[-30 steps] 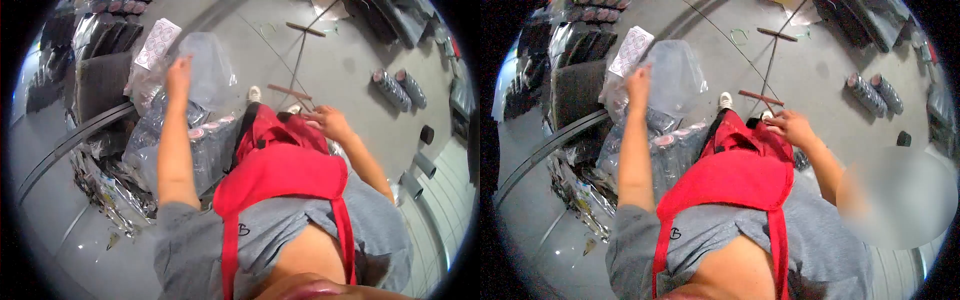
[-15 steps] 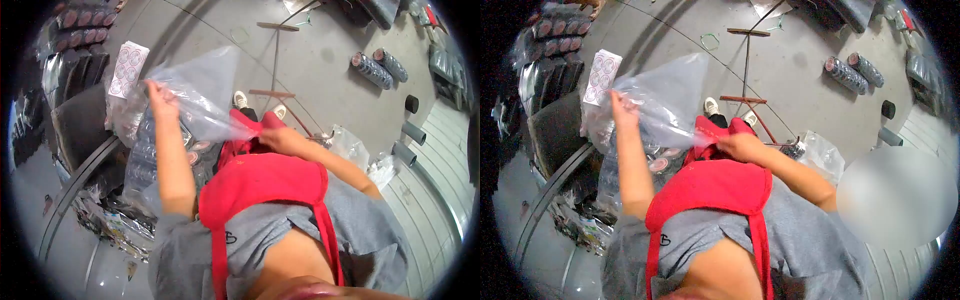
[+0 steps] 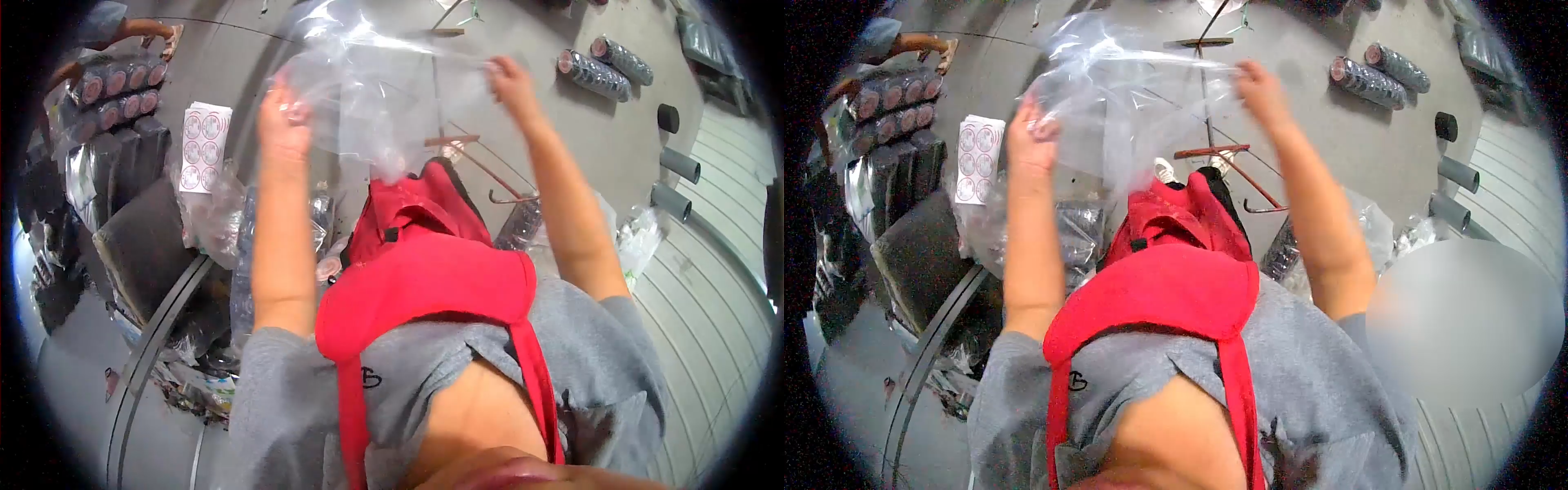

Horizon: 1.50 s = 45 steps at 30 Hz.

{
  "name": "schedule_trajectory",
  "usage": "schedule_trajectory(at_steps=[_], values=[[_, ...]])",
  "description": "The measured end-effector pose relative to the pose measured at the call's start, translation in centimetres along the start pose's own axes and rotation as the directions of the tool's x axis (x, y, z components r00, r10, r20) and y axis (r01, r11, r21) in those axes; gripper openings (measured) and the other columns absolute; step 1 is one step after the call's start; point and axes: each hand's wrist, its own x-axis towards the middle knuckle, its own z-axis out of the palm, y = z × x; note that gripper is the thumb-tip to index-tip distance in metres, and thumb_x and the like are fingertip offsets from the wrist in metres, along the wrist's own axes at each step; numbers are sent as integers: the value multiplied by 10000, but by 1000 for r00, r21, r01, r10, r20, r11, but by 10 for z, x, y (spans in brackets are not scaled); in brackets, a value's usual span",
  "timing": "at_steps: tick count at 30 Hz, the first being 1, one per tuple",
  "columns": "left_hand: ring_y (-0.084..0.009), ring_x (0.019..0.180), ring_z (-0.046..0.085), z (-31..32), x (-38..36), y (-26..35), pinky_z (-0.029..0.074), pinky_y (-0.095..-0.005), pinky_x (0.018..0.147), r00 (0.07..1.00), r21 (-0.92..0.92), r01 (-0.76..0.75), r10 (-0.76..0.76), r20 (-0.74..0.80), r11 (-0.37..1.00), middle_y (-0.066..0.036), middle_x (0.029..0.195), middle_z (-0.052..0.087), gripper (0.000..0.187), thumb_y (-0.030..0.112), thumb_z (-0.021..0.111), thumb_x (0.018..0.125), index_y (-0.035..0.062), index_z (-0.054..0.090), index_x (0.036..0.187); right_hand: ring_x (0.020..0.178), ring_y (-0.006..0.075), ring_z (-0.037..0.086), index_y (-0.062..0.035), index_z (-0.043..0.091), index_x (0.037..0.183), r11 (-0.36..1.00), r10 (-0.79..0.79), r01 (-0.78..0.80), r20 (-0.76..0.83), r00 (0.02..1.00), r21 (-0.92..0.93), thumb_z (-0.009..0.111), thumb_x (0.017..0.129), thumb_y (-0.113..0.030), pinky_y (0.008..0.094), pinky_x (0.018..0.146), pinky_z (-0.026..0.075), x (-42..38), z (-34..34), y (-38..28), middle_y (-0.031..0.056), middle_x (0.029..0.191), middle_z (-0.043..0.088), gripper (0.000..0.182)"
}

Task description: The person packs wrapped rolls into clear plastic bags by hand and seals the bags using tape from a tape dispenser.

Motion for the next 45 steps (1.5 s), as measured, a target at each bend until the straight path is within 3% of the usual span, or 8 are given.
schedule_trajectory(at_steps=[8, 15, 20, 23, 27, 36, 39, 45], values=[[-47, 417, 264, 51, -25, -9, 221, -206, 395, 960, 253, -144, 73, 270, 957, 78, 543, 303, 269, 296, 484, 977, 56, 563, 1070, 1035, 293, 574, -51, 581, 1053, 515, -850, 739, -147, 506, -434, 707, 765, -145, 355, 851, 483, -80, 6, -89, 131, 1069, 608, 328], [-55, 433, 263, 97, -5, 22, 211, -226, 405, 971, -15, -155, 155, 182, 988, 56, 549, 281, 311, 365, 523, 951, 58, 552, 987, 1174, 353, 483, -78, 420, 1372, 882, -368, 452, 797, 479, 135, 546, 881, -511, 448, 1010, 355, -116, 34, -68, 175, 1333, 489, 667], [-115, 517, 461, 98, 77, 21, 417, -287, 518, 945, 333, -297, 224, 240, 895, 5, 637, 468, 428, 414, 584, 900, 49, 532, 1117, 951, 296, 630, -178, 606, 1175, 796, -247, 536, 657, 712, -281, 571, 876, -291, 399, 812, 479, -120, -13, -17, 179, 1021, 646, 322], [-422, 1109, 466, 132, 43, -15, 378, -468, 959, 233, 713, -558, 744, 626, -426, -278, 1195, 493, 702, 357, 643, 836, -38, 352, 1338, 890, 315, 627, -155, 640, 1061, 924, -141, 235, 303, 943, -302, 579, 852, -178, 379, 732, 498, -90, -44, -15, 122, 947, 669, 219], [-303, 1064, 583, 144, -50, -87, 245, -482, 1099, -30, -88, -957, -207, 978, -276, -94, 1063, 630, 673, 495, 661, 782, 81, 470, 1277, 834, 321, 621, -143, 642, 1025, 648, -521, 687, 466, 715, -329, 568, 873, -191, 397, 722, 491, -85, -55, -7, 105, 858, 664, 176], [-262, 968, 606, 107, -3, -108, 386, -442, 990, 635, 127, -750, -652, 414, -649, -88, 917, 638, 266, 266, 686, 782, 92, 574, 949, 854, 331, 638, -156, 578, 1109, 400, -303, 849, 825, 477, -344, 600, 841, -287, 448, 733, 511, 19, -44, 74, 107, 879, 654, 298], [-274, 949, 615, 93, 21, -131, 408, -430, 953, 700, 157, -681, -572, 427, -716, -94, 948, 647, 224, 272, 684, 782, 96, 610, 899, 855, 349, 639, -181, 583, 1090, 497, -336, 625, 530, 778, -602, 517, 850, -169, 464, 698, 512, 119, -63, 80, 123, 917, 660, 250], [-351, 829, 637, 112, -4, -148, 483, -434, 810, 519, -96, -842, -846, 124, -530, -131, 885, 670, 233, 321, 614, 851, 96, 626, 911, 875, 340, 634, -234, 577, 1174, 257, -168, 815, 807, 566, -519, 498, 836, -127, 457, 737, 506, 72, -132, 25, 143, 941, 662, 364]])
